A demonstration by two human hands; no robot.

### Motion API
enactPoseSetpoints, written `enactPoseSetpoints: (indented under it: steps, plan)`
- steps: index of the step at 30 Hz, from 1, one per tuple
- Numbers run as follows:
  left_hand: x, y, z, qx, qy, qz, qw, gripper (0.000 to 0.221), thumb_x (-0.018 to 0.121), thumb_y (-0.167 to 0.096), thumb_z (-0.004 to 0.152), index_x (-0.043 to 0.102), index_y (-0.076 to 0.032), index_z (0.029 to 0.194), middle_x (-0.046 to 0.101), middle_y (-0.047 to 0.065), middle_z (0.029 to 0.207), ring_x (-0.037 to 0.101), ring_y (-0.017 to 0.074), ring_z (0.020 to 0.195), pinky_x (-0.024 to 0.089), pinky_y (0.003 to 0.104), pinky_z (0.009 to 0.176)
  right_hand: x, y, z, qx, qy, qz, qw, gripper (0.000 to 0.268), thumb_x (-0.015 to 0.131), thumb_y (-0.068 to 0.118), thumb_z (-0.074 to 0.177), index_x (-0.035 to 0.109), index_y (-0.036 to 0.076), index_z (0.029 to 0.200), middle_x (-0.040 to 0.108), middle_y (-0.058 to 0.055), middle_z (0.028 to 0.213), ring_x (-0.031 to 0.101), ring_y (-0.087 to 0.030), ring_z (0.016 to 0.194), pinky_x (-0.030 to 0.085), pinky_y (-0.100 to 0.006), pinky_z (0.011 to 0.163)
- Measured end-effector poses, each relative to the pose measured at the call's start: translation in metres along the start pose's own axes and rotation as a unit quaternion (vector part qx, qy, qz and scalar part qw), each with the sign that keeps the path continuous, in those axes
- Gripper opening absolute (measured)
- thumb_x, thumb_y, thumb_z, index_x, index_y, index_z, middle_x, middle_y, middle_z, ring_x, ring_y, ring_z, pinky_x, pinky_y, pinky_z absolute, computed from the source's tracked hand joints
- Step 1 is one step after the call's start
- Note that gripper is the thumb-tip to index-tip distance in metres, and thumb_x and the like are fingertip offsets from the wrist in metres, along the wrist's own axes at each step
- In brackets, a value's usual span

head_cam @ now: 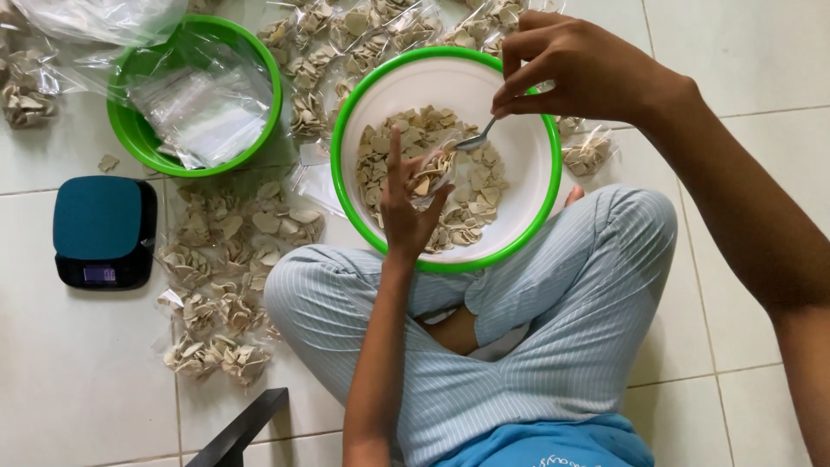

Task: Packaging small pieces of dried food into plastic bags and weighing them on a digital scale.

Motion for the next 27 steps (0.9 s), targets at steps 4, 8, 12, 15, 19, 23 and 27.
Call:
enactPoseSetpoints:
  steps: [4, 8, 12, 15, 19, 23, 27]
  plan:
    - [0.001, -0.003, 0.004, -0.004, 0.016, -0.046, 0.999, 0.096, 0.079, -0.040, 0.096, 0.015, -0.021, 0.165, 0.076, 0.010, 0.116, 0.077, 0.0226, 0.099, 0.066, 0.034, 0.084, 0.004, -0.001, 0.000, 0.011, 0.035, -0.015, 0.999, 0.014, 0.079, 0.019, 0.092, 0.083, 0.010, 0.101, 0.068, -0.006, 0.094, 0.054, -0.027, 0.089, 0.049, -0.041, 0.072]
    - [0.004, 0.003, 0.003, -0.035, 0.050, -0.071, 0.996, 0.101, 0.082, -0.038, 0.093, 0.013, -0.025, 0.165, 0.077, 0.011, 0.113, 0.081, 0.0219, 0.089, 0.069, 0.034, 0.077, 0.009, -0.001, 0.003, 0.030, 0.097, -0.028, 0.994, 0.017, 0.081, 0.022, 0.086, 0.084, 0.013, 0.100, 0.071, -0.003, 0.095, 0.058, -0.026, 0.099, 0.052, -0.041, 0.076]
    - [0.007, 0.004, 0.002, -0.033, 0.078, -0.077, 0.993, 0.104, 0.085, -0.030, 0.093, 0.011, -0.025, 0.165, 0.076, 0.009, 0.115, 0.081, 0.0197, 0.087, 0.070, 0.034, 0.078, 0.016, -0.003, 0.010, 0.019, 0.124, -0.026, 0.992, 0.014, 0.080, 0.026, 0.088, 0.084, 0.017, 0.097, 0.068, 0.002, 0.088, 0.057, -0.024, 0.100, 0.050, -0.038, 0.075]
    - [0.006, -0.001, 0.002, -0.027, 0.088, -0.077, 0.993, 0.104, 0.085, -0.025, 0.093, 0.009, -0.025, 0.165, 0.077, 0.011, 0.117, 0.081, 0.0221, 0.092, 0.071, 0.036, 0.082, 0.032, -0.002, 0.017, 0.022, 0.163, -0.033, 0.986, 0.015, 0.078, 0.025, 0.087, 0.084, 0.015, 0.097, 0.069, -0.001, 0.090, 0.058, -0.022, 0.100, 0.052, -0.036, 0.081]
    - [0.005, -0.001, 0.003, -0.026, 0.080, -0.079, 0.993, 0.103, 0.084, -0.029, 0.093, 0.011, -0.023, 0.165, 0.077, 0.010, 0.118, 0.080, 0.0206, 0.093, 0.070, 0.033, 0.082, 0.046, 0.001, 0.016, 0.029, 0.175, 0.002, 0.984, 0.015, 0.077, 0.026, 0.089, 0.083, 0.015, 0.098, 0.068, 0.001, 0.088, 0.058, -0.021, 0.099, 0.053, -0.037, 0.082]
    - [0.004, 0.005, 0.001, -0.040, 0.075, -0.078, 0.993, 0.106, 0.086, -0.029, 0.091, 0.011, -0.026, 0.165, 0.077, 0.012, 0.116, 0.081, 0.0206, 0.088, 0.071, 0.034, 0.075, 0.043, 0.010, 0.006, 0.006, 0.105, -0.011, 0.994, 0.013, 0.078, 0.023, 0.091, 0.083, 0.014, 0.098, 0.067, -0.002, 0.087, 0.059, -0.022, 0.092, 0.054, -0.037, 0.068]
    - [0.001, 0.001, 0.004, -0.062, 0.069, -0.071, 0.993, 0.090, 0.081, -0.039, 0.093, 0.023, -0.031, 0.162, 0.076, 0.011, 0.115, 0.082, 0.0213, 0.090, 0.071, 0.036, 0.076, 0.021, 0.015, -0.005, 0.040, 0.028, 0.009, 0.999, 0.010, 0.080, 0.018, 0.092, 0.083, 0.009, 0.095, 0.068, -0.006, 0.086, 0.058, -0.026, 0.090, 0.052, -0.041, 0.072]
Point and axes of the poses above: each hand's wrist, its own z-axis towards the middle knuckle, its own x-axis out of the palm, y = z × x, the point moved 4 cm from there along z, towards the middle knuckle
